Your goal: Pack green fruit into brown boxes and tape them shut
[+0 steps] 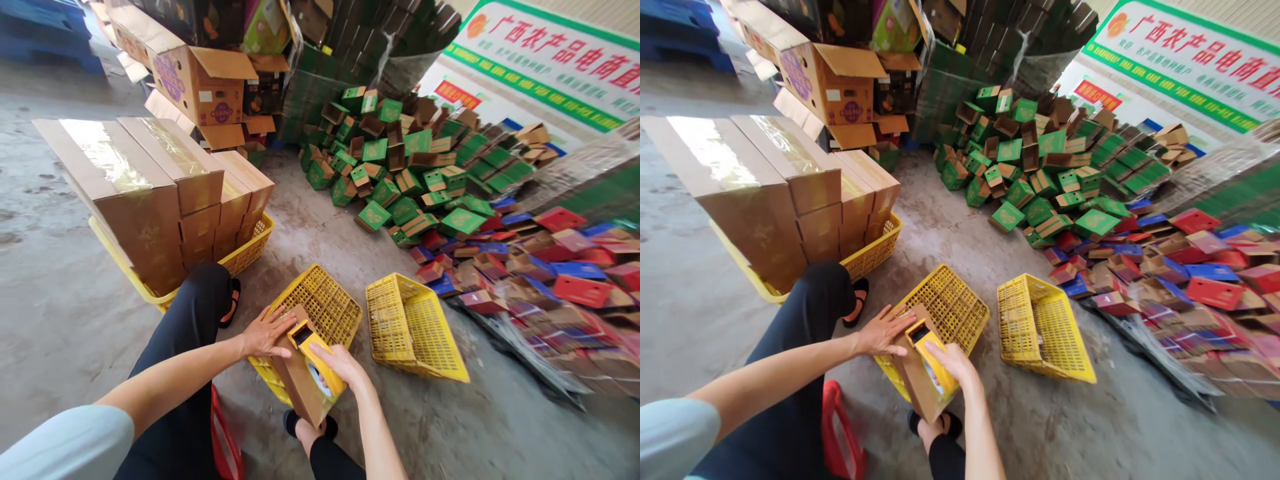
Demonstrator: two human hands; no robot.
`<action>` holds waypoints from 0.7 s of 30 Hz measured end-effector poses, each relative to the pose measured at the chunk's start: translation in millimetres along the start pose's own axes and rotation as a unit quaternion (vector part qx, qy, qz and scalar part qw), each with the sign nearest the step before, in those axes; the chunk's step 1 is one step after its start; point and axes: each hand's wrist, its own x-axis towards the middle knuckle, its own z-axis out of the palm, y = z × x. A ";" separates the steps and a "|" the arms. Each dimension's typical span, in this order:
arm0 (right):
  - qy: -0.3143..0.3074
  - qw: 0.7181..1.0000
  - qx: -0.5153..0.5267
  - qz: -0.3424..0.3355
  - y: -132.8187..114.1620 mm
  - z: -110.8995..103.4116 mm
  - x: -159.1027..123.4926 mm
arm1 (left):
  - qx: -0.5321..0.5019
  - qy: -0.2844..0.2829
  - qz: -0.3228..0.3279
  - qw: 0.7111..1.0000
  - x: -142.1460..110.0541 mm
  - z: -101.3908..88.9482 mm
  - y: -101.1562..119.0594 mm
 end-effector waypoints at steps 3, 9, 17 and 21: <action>0.004 1.000 0.009 0.008 8.3 0.2 -5.4 | 0.022 0.008 -0.001 1.000 -0.2 3.0 1.9; 0.031 0.999 0.035 0.000 19.9 7.7 -8.8 | 0.077 0.052 0.056 0.994 2.6 15.1 0.2; 0.043 0.999 0.032 -0.007 30.2 6.4 -2.4 | -0.008 -0.024 0.240 0.970 19.9 12.0 -11.6; 0.039 0.999 0.034 -0.001 32.7 5.1 2.4 | -0.025 -0.015 0.229 0.973 20.9 14.9 -12.4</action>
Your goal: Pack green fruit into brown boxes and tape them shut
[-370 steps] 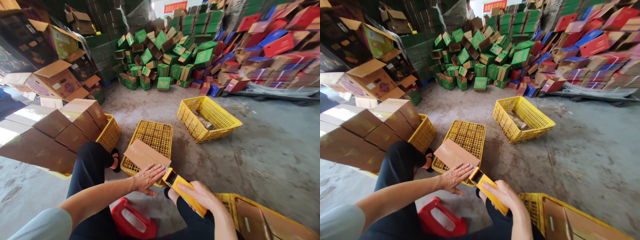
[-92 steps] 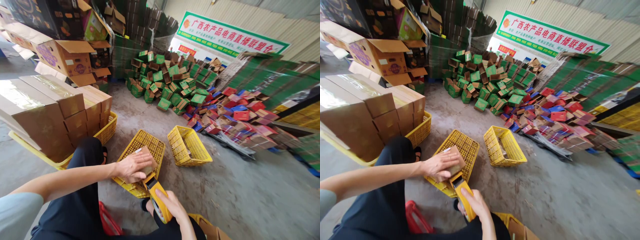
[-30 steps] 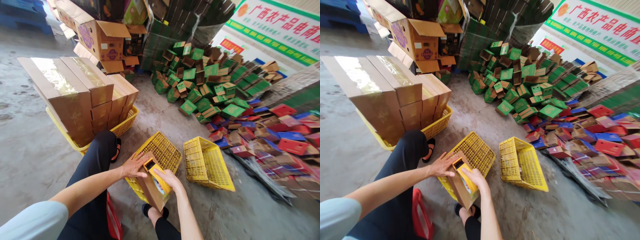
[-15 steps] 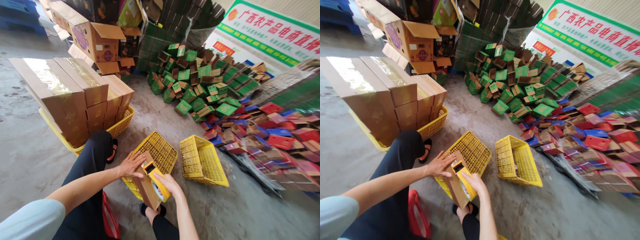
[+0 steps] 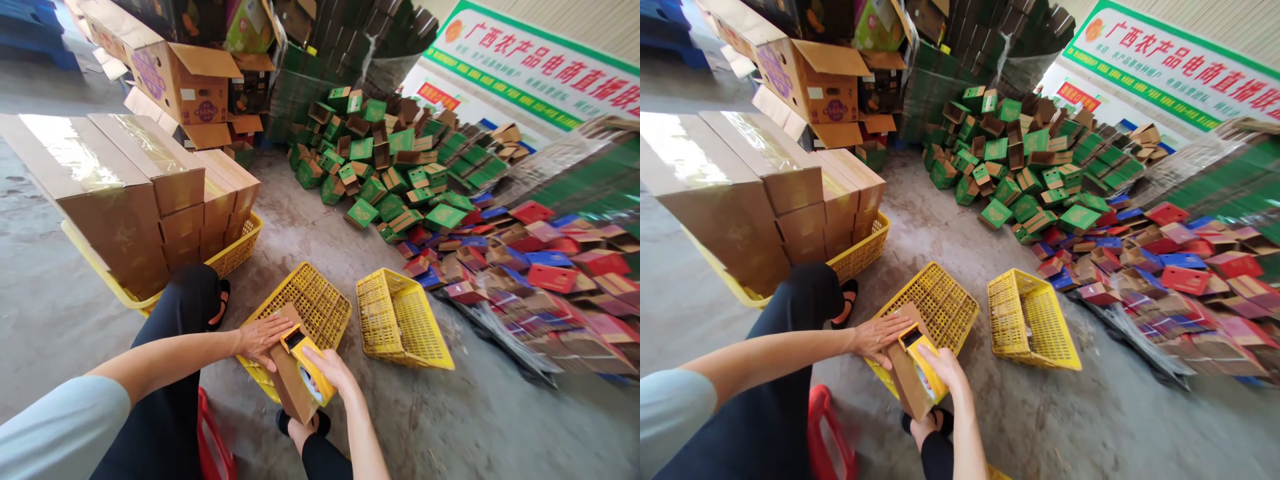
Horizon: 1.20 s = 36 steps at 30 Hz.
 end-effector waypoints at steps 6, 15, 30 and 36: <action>-0.024 1.000 0.000 0.013 -2.0 -4.2 -5.4 | -0.016 -0.008 -0.017 1.000 0.6 -0.1 0.7; 0.021 1.000 -0.003 0.015 11.4 -6.5 -19.9 | -0.009 -0.039 -0.039 0.998 3.7 0.5 5.7; 0.006 1.000 0.009 0.013 12.7 -5.6 -14.9 | -0.015 -0.043 -0.018 0.999 16.6 11.9 14.2; -0.012 1.000 0.012 0.012 19.7 -9.7 -22.0 | -0.017 -0.040 -0.001 0.999 15.1 9.5 12.3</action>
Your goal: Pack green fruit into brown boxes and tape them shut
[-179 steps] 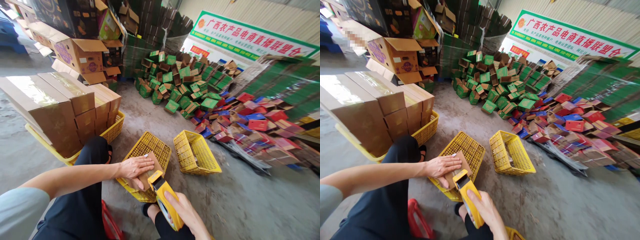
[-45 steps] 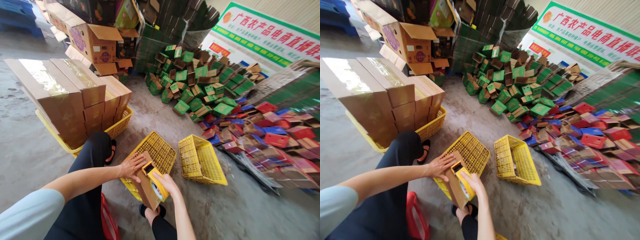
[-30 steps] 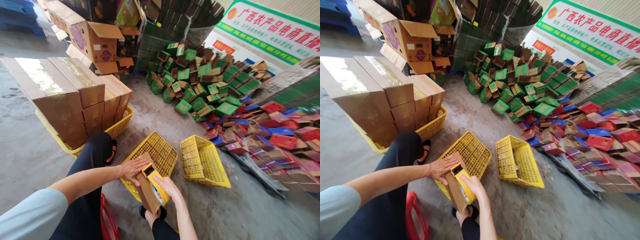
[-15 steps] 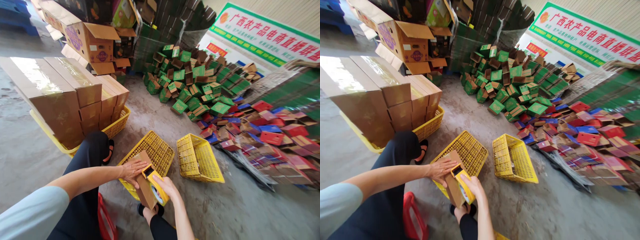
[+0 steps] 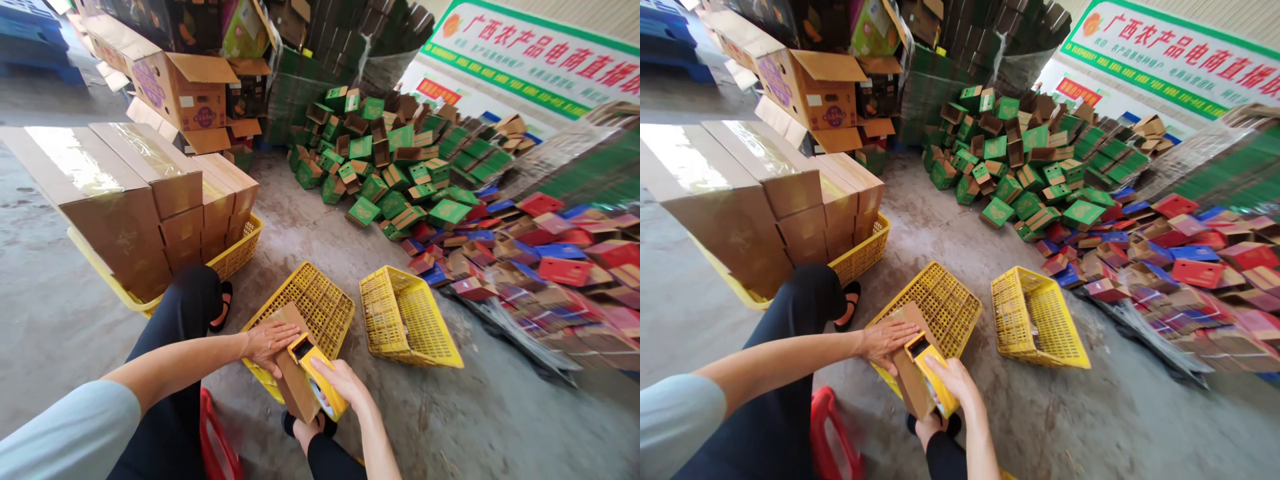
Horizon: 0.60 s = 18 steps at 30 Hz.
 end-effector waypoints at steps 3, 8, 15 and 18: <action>-0.003 1.000 0.009 -0.013 4.4 -0.6 -6.1 | -0.002 0.002 -0.006 1.000 -0.4 1.2 1.3; -0.005 1.000 0.002 -0.016 9.5 -3.6 -13.4 | -0.013 0.007 -0.006 1.000 1.4 3.9 3.1; 0.021 1.000 0.009 -0.009 23.0 -7.7 -25.5 | -0.011 -0.025 -0.012 1.000 3.1 0.8 8.5; 0.044 0.999 0.015 -0.013 28.2 -5.6 -25.7 | -0.002 -0.034 -0.025 0.999 5.0 2.3 12.3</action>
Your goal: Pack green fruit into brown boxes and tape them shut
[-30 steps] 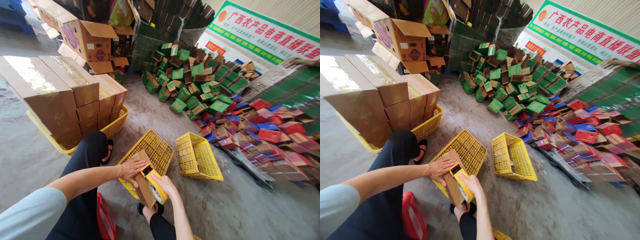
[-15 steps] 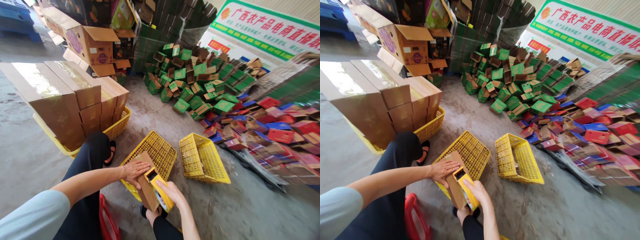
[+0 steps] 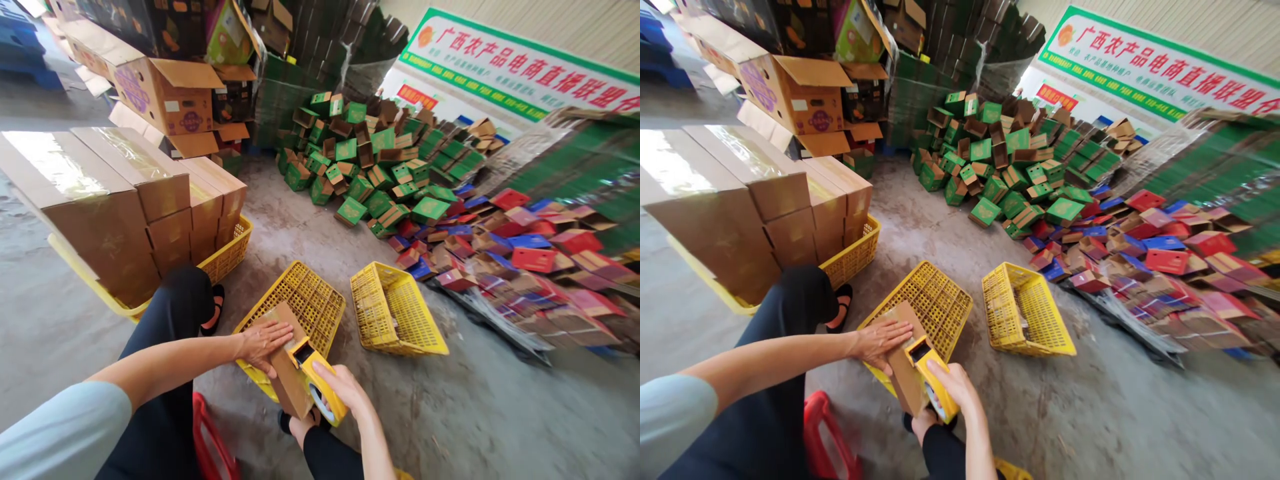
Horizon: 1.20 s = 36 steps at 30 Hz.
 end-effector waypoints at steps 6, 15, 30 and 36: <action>0.003 1.000 0.009 0.008 5.1 1.1 3.0 | 0.003 -0.003 0.061 0.998 9.5 4.1 5.5; -0.026 0.999 0.014 0.025 -9.1 -1.4 2.2 | 0.029 0.016 0.101 0.994 17.2 12.4 -6.3; -0.067 0.998 -0.010 0.016 1.1 -13.5 3.6 | 0.068 0.015 0.064 0.996 13.7 18.5 -7.2; -0.040 0.998 0.034 0.029 33.6 -20.3 -21.3 | 0.068 0.012 0.072 0.995 11.7 14.0 -6.6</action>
